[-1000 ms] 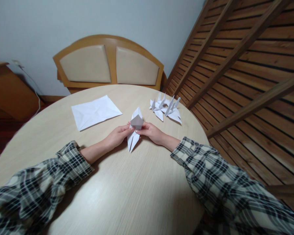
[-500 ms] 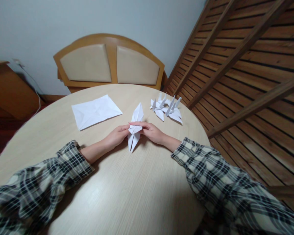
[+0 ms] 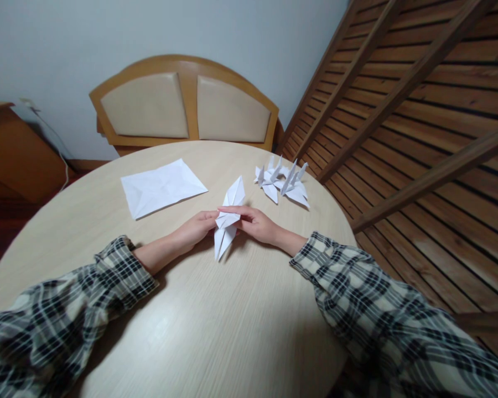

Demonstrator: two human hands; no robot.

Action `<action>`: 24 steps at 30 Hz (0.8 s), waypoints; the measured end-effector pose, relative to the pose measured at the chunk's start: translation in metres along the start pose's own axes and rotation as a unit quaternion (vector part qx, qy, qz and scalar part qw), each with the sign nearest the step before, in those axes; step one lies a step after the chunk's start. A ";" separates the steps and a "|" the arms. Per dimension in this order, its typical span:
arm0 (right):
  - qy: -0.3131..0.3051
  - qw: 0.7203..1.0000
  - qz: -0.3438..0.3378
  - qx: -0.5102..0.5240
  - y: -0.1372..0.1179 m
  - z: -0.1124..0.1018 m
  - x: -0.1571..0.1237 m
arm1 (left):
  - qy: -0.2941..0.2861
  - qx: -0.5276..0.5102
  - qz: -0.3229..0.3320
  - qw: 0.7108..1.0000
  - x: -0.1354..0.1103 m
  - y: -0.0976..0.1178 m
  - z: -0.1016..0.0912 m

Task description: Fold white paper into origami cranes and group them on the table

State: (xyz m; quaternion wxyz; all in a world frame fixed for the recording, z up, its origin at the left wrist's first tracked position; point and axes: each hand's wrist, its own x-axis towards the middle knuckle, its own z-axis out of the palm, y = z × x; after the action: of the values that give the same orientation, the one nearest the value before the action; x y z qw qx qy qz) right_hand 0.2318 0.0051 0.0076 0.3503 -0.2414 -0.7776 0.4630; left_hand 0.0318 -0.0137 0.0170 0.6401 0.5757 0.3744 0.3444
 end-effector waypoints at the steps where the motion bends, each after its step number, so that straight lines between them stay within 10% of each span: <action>1: -0.001 1.000 0.001 -0.006 0.000 0.000 0.000 | -0.003 -0.003 -0.001 1.000 0.000 0.001 0.000; 24: -0.066 0.996 -0.043 -0.047 -0.014 -0.003 -0.002 | -0.030 -0.089 -0.021 0.995 0.001 0.007 0.003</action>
State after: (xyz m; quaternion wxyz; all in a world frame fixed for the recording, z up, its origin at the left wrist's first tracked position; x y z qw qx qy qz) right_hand 0.2347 -0.0013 0.0202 0.3063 -0.1930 -0.8292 0.4258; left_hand 0.0353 -0.0134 0.0238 0.7071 0.5181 0.3351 0.3454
